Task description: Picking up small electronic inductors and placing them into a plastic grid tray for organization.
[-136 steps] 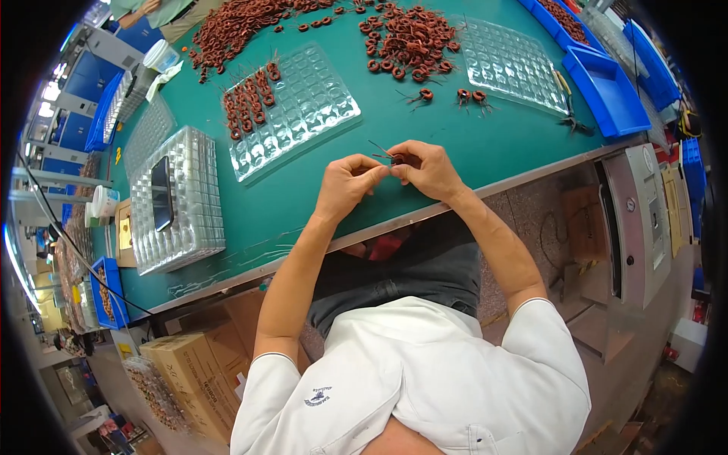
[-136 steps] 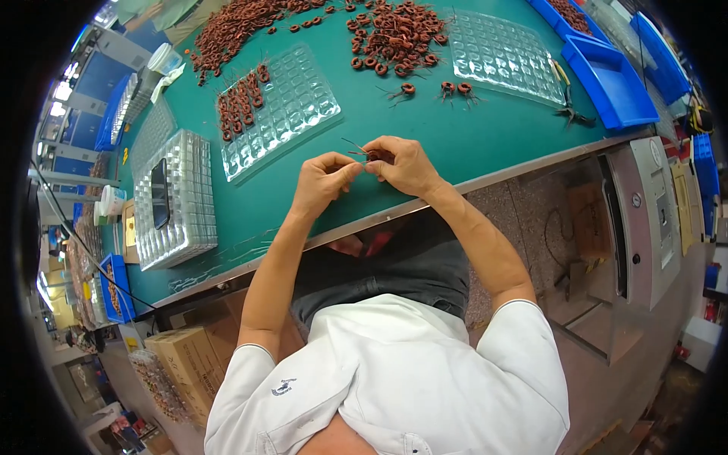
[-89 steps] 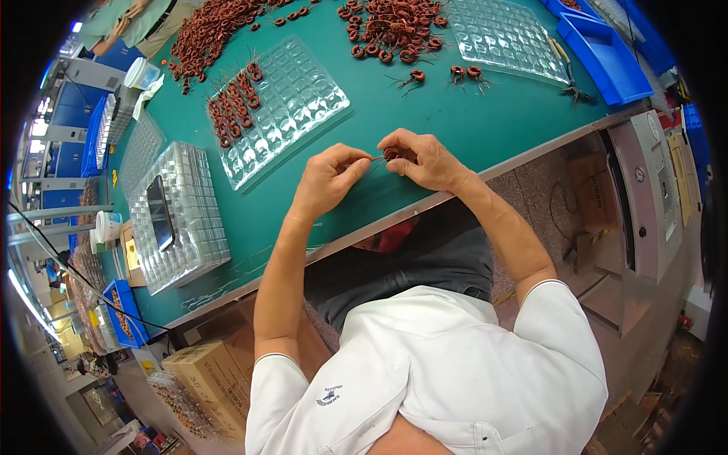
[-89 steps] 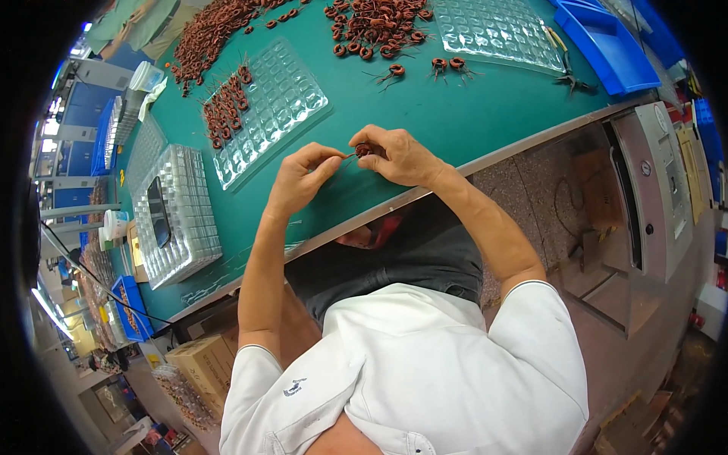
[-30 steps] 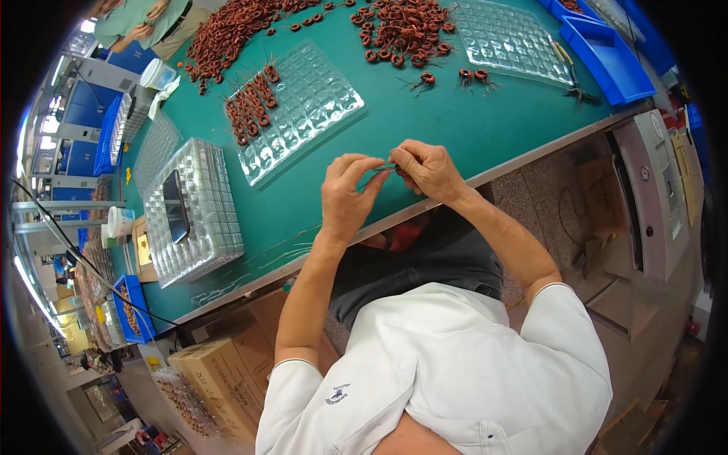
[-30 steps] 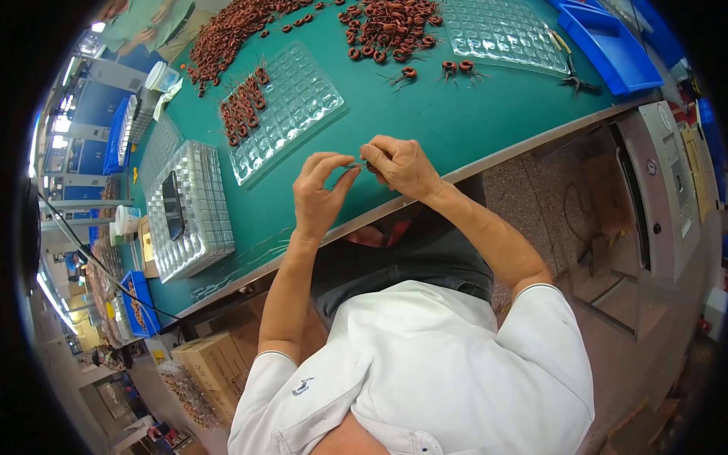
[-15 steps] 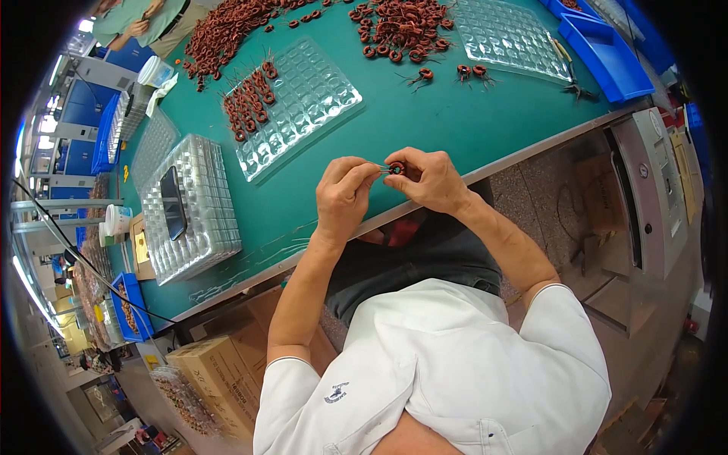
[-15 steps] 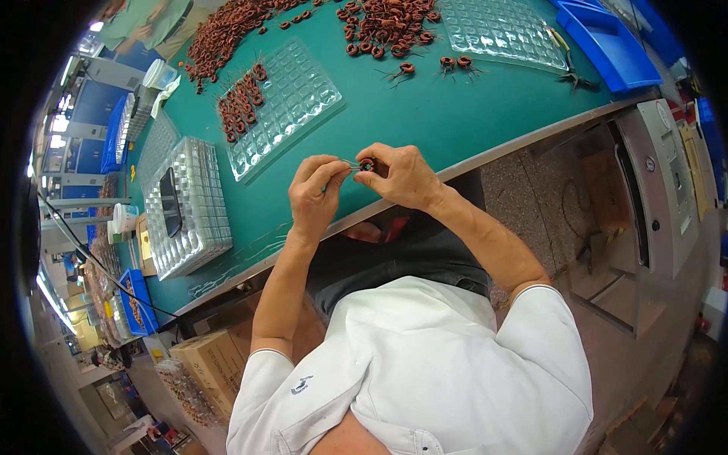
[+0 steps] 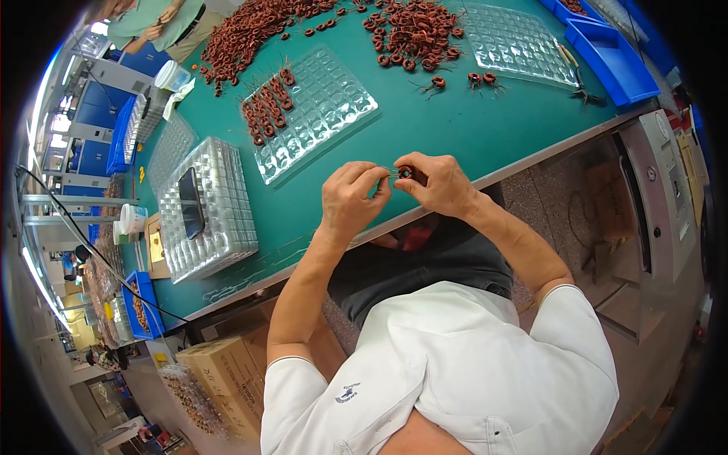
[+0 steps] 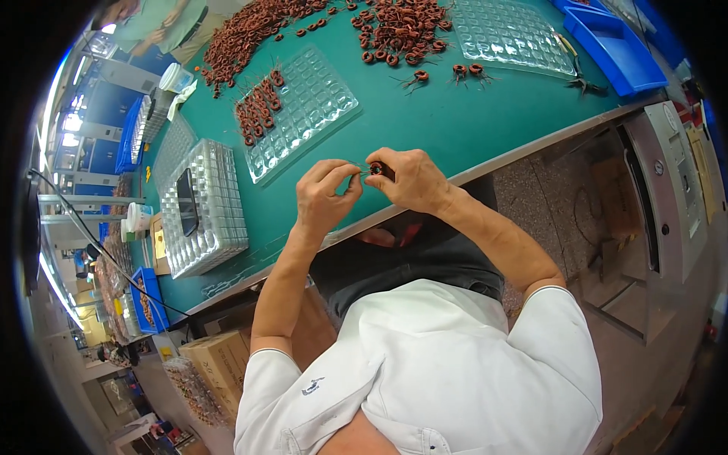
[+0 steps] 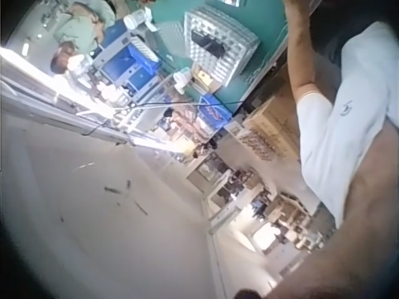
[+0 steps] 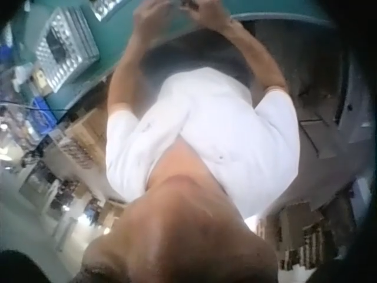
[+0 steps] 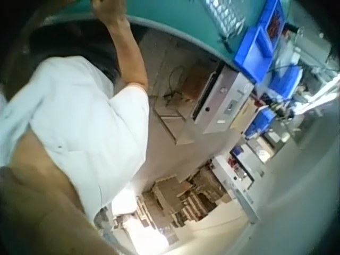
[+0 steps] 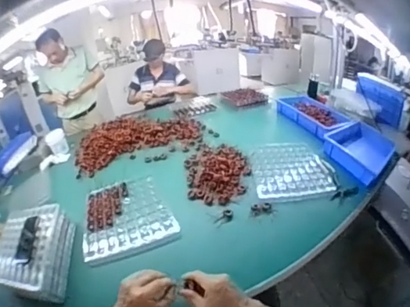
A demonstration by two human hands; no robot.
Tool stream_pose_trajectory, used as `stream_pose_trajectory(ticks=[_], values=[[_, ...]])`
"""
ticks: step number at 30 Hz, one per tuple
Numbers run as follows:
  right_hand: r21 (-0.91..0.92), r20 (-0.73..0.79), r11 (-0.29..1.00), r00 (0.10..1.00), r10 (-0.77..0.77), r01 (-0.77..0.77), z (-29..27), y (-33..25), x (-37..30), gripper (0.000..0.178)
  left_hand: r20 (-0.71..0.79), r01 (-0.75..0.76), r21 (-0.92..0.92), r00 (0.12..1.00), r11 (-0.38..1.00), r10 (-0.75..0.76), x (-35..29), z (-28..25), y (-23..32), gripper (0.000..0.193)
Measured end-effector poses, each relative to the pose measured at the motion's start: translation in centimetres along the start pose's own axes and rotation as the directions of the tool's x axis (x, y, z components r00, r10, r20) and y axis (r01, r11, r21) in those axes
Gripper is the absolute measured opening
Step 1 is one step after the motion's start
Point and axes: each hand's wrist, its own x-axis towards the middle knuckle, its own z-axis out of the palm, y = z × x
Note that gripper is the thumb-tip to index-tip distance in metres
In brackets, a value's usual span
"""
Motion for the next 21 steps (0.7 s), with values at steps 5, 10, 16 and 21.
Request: stream_pose_trajectory(ticks=[5, 10, 16, 21], values=[[-0.115, 0.043, 0.99, 0.997, -0.072, 0.076, 0.0, -0.3, 0.2, 0.024, 0.086, -0.171, 0.083, 0.983, 0.982, 0.164, 0.8, -0.7, -0.4, 0.014], [-0.083, 0.104, 0.984, 0.983, -0.151, 0.159, -0.9, -1.3, 1.0, 0.025, 0.185, -0.282, 0.07, 0.946, 0.957, 0.265, 2.7, -2.5, -1.0, 0.017], [-0.048, 0.092, 0.991, 0.988, -0.121, 0.126, -0.9, -1.8, 0.3, 0.03, 0.152, -0.142, -0.062, 0.977, 0.988, 0.15, 2.2, -2.9, -0.9, 0.017], [0.011, -0.184, 0.999, 0.982, -0.032, 0.035, 0.7, -0.8, -1.6, 0.03, 0.404, 0.726, -0.581, 0.65, 0.368, -0.643, -2.2, -1.2, 1.4, 0.03]])
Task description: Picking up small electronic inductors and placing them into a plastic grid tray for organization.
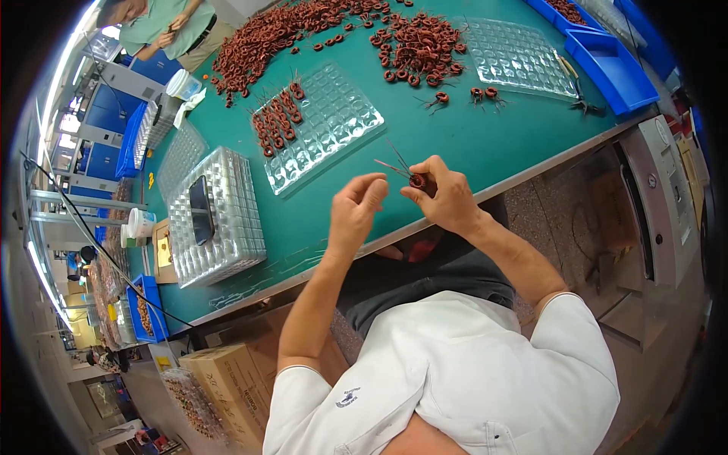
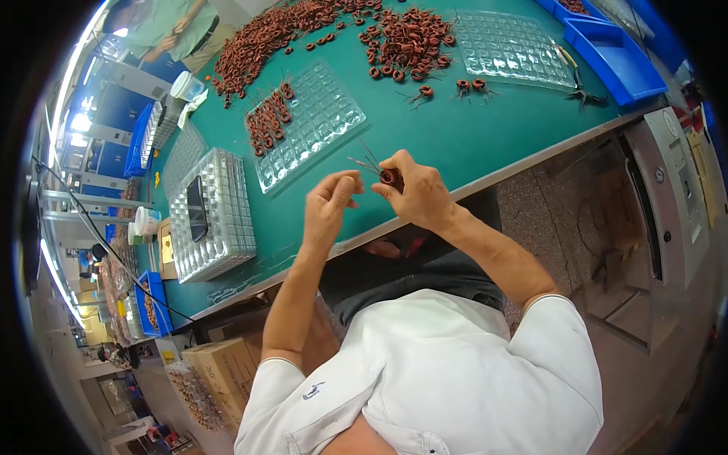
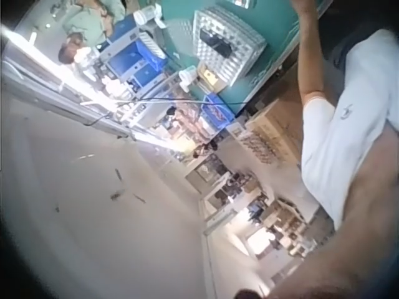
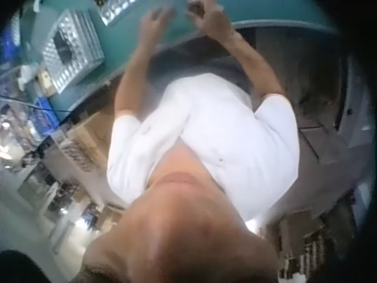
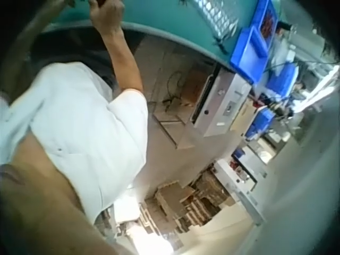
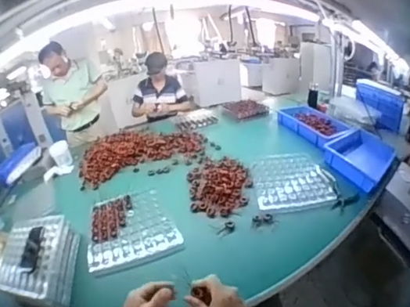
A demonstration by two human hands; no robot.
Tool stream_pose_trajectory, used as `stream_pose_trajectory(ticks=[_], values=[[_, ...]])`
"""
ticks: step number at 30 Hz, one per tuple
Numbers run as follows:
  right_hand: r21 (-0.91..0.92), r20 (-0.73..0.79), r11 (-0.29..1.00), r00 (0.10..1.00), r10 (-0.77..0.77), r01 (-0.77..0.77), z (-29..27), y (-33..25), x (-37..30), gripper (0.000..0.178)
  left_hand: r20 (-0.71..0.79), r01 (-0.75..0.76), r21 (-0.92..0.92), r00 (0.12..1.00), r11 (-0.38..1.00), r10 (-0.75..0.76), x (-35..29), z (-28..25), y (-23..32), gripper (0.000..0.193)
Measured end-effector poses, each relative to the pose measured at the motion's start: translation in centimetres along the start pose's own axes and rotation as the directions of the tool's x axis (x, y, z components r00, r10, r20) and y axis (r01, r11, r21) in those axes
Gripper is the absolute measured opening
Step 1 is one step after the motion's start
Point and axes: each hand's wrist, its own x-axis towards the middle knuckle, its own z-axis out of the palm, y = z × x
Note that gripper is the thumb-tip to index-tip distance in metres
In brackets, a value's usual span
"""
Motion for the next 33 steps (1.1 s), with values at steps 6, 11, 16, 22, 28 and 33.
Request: stream_pose_trajectory(ticks=[6, 11, 16, 22, 28, 33], values=[[0.021, -0.001, 0.974, 0.974, -0.226, 0.226, 2.4, 0.4, -0.4, 0.039, 0.141, 0.006, -0.246, 0.99, 0.969, 0.03, -0.4, 2.3, -0.3, 0.031], [0.077, 0.043, 0.997, 0.999, 0.013, -0.016, 1.0, -0.8, 0.7, 0.024, 0.095, 0.13, -0.315, 0.99, 0.94, -0.105, -0.8, 0.5, 0.5, 0.028], [0.388, 0.368, 0.879, 0.921, 0.129, -0.278, 1.2, -0.8, 2.8, 0.028, 0.253, 0.176, -0.117, 0.957, 0.977, -0.142, -2.1, -1.3, 0.3, 0.03], [0.476, 0.58, 0.72, 0.795, 0.175, -0.505, 0.6, -1.5, 3.2, 0.023, 0.353, 0.363, -0.101, 0.884, 0.926, -0.307, -3.5, -1.8, 1.3, 0.03], [0.409, 0.571, 0.801, 0.807, 0.149, -0.438, 1.0, -0.8, 3.2, 0.017, 0.328, 0.343, -0.093, 0.897, 0.935, -0.297, -3.6, -2.0, 0.3, 0.036], [0.322, 0.563, 0.894, 0.822, 0.083, -0.311, 0.8, -1.1, 2.7, 0.014, 0.327, 0.281, -0.186, 0.921, 0.941, -0.21, -4.5, -0.7, -1.3, 0.026]])
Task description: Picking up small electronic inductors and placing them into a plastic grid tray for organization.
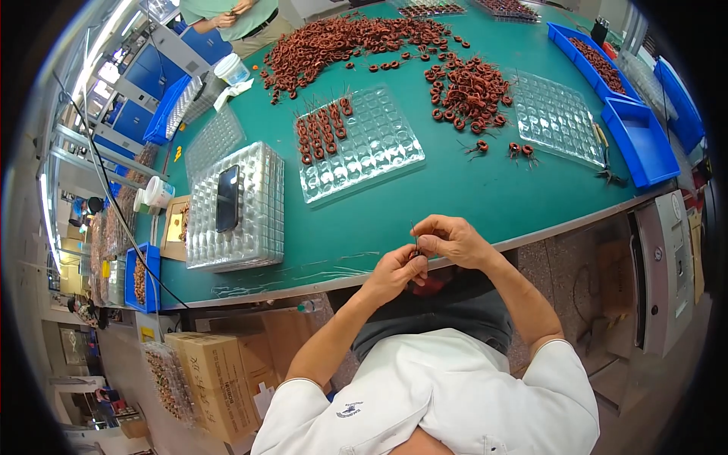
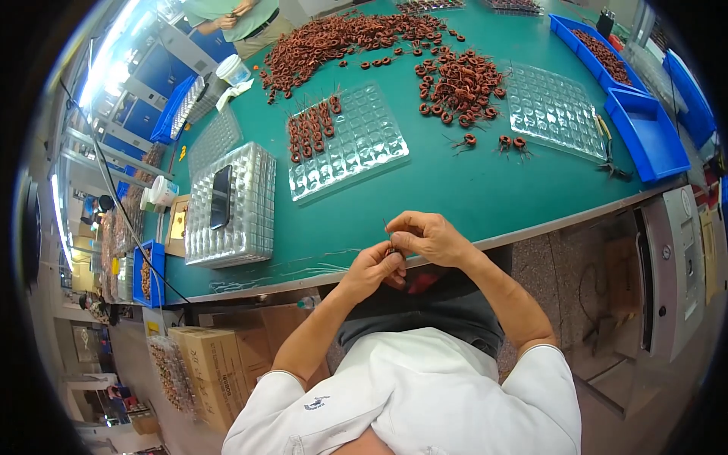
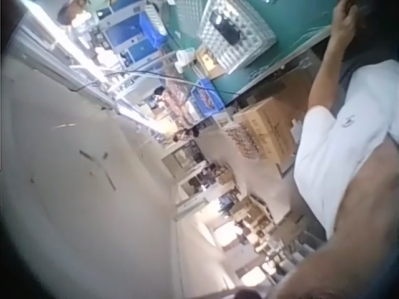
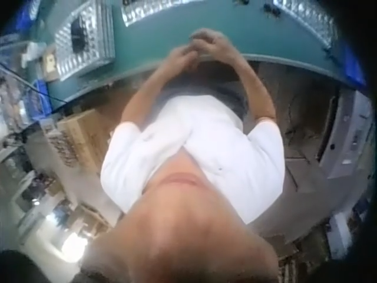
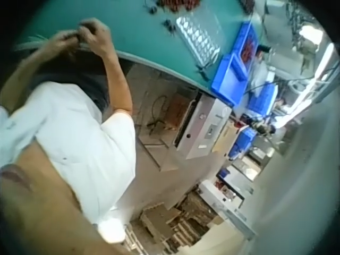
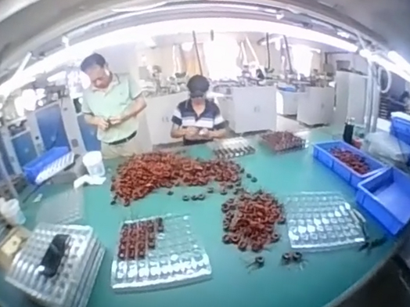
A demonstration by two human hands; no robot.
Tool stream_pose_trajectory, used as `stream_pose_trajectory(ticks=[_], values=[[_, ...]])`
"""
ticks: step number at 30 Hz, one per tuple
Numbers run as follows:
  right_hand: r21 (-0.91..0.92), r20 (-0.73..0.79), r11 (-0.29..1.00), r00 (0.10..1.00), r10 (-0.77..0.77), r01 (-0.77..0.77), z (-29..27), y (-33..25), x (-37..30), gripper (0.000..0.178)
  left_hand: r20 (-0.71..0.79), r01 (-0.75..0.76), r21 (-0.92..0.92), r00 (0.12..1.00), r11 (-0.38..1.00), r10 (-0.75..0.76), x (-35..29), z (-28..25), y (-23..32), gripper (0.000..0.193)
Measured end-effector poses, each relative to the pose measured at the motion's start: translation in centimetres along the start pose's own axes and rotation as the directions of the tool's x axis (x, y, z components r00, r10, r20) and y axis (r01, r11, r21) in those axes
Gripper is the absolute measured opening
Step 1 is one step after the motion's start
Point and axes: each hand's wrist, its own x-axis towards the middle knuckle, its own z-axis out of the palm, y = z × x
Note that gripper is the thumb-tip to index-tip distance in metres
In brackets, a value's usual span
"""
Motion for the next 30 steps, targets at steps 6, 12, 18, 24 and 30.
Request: stream_pose_trajectory(ticks=[6, 12, 18, 24, 30], values=[[0.131, 0.135, 0.99, 0.988, -0.07, 0.052, 0.0, -0.1, -1.4, 0.014, -0.016, -0.07, 0.167, 0.997, 0.983, 0.074, -1.3, 1.6, 0.3, 0.024], [0.293, -0.085, 0.951, 0.993, -0.077, 0.098, 0.9, 0.4, -0.9, 0.011, -0.087, -0.342, 0.209, 0.927, 0.916, 0.365, 0.2, 2.0, 0.3, 0.031], [0.526, -0.004, 0.85, 0.999, 0.049, -0.039, 0.7, 1.9, -1.0, 0.01, -0.088, -0.342, 0.193, 0.927, 0.919, 0.364, 0.8, 2.3, -1.6, 0.042], [0.376, -0.061, 0.925, 0.995, 0.076, -0.047, 0.4, 1.9, 0.6, 0.014, -0.186, -0.273, -0.18, 0.953, 0.945, 0.24, 1.2, 1.3, -1.7, 0.036], [0.29, -0.195, 0.957, 0.979, 0.065, -0.006, 0.8, 1.0, 2.8, 0.022, -0.325, -0.331, -0.168, 0.908, 0.929, 0.265, 3.0, -1.4, -0.1, 0.033]])
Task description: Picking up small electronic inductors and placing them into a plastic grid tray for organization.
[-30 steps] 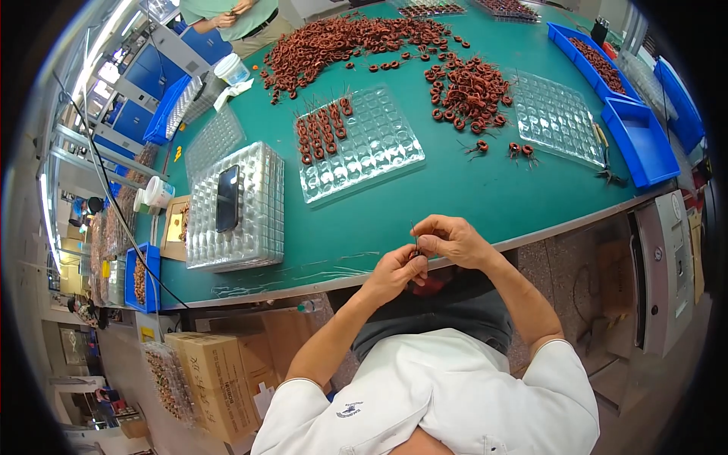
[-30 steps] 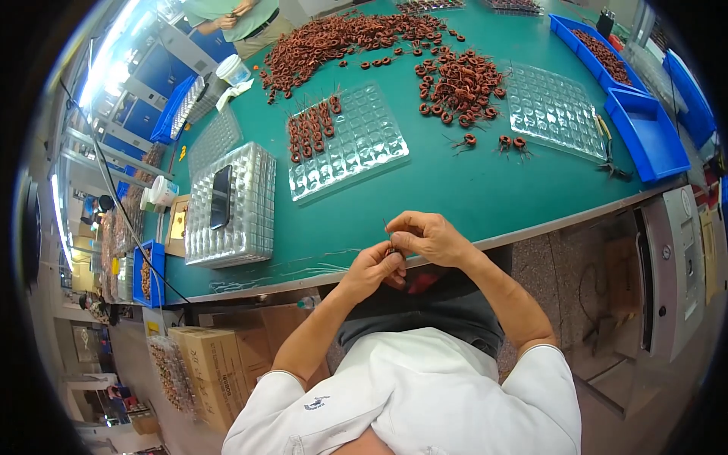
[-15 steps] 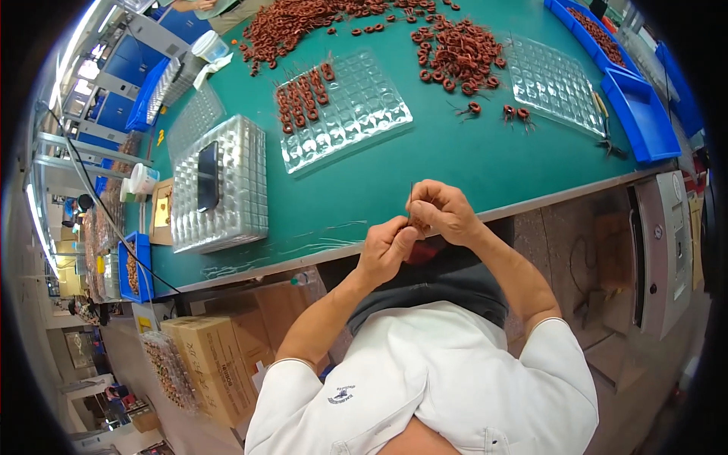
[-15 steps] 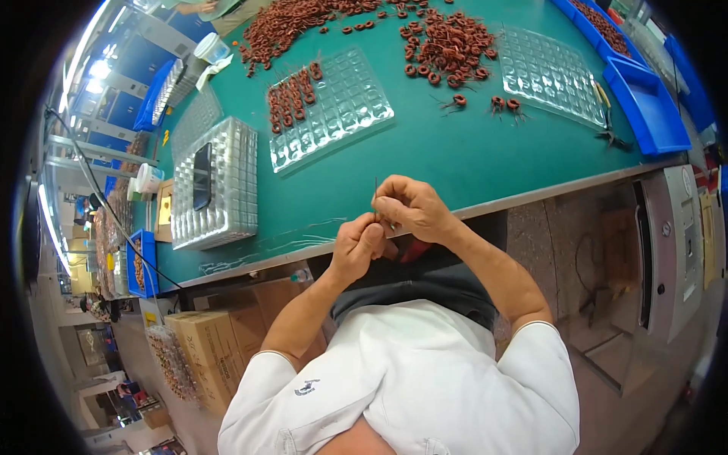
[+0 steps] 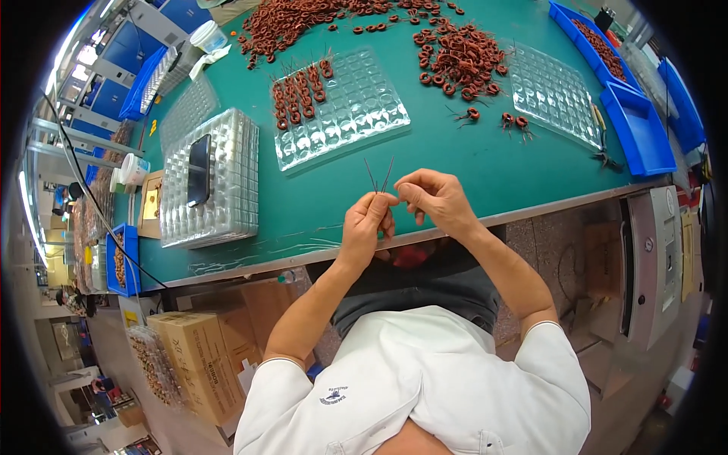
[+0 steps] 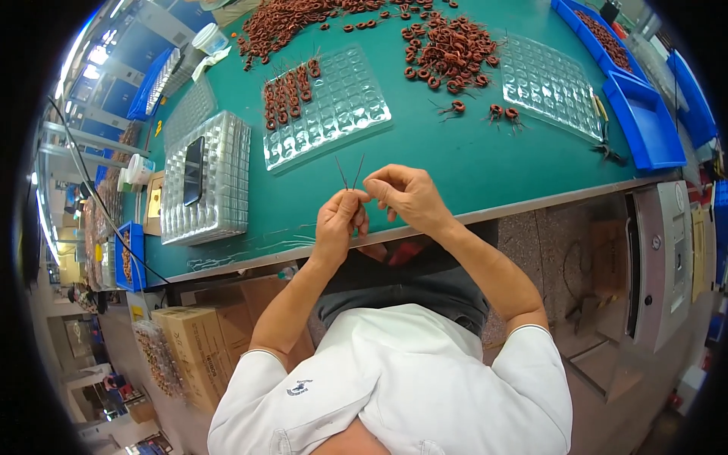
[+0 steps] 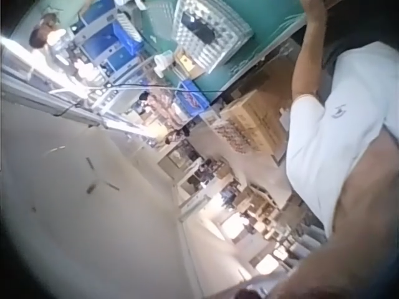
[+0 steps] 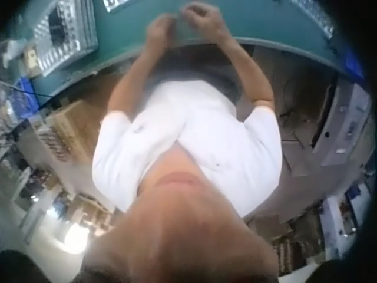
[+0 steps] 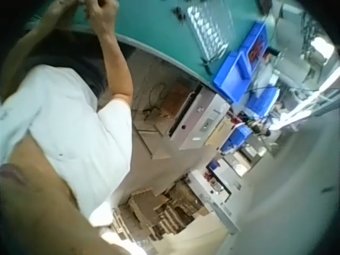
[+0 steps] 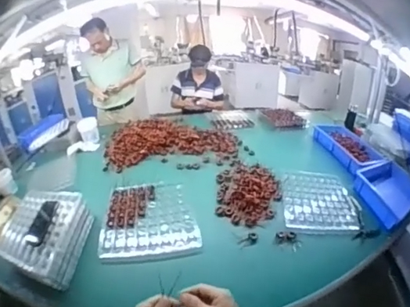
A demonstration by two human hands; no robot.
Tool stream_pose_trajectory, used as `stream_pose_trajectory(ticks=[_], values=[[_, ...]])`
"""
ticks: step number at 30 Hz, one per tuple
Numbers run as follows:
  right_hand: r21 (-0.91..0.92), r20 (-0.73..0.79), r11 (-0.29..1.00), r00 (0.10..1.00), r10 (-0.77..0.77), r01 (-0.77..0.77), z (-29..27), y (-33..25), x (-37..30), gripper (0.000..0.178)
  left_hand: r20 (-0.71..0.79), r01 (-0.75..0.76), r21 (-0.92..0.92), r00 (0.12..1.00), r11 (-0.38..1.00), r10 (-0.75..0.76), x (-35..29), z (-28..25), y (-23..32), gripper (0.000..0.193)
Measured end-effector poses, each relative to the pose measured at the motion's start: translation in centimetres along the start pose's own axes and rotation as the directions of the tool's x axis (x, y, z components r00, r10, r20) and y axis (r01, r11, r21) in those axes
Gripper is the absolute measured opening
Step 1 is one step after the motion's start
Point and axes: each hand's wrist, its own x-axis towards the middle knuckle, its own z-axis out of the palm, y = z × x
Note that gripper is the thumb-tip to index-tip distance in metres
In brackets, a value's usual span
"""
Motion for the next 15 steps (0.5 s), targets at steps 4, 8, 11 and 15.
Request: stream_pose_trajectory(ticks=[4, 8, 11, 15], values=[[-0.162, 0.003, 0.987, 1.0, 0.016, -0.015, 0.6, -0.9, 1.6, 0.023, -0.009, -0.038, 0.329, 0.999, 0.944, 0.044, 1.7, -0.1, 0.9, 0.03], [-0.249, 0.026, 0.968, 0.999, 0.037, -0.029, 0.3, -1.8, 4.8, 0.024, 0.062, -0.065, 0.58, 0.997, 0.812, 0.036, 4.9, -1.2, 3.5, 0.03], [-0.298, 0.035, 0.954, 0.999, -0.024, 0.033, 0.5, -2.0, 8.0, 0.026, 0.192, -0.247, 0.628, 0.968, 0.738, 0.161, 8.0, -3.3, 4.8, 0.028], [-0.356, -0.031, 0.929, 0.992, -0.12, 0.101, 2.4, -1.7, 14.1, 0.024, 0.39, -0.595, 0.733, 0.764, 0.329, 0.513, 12.3, -9.9, 4.1, 0.017]])
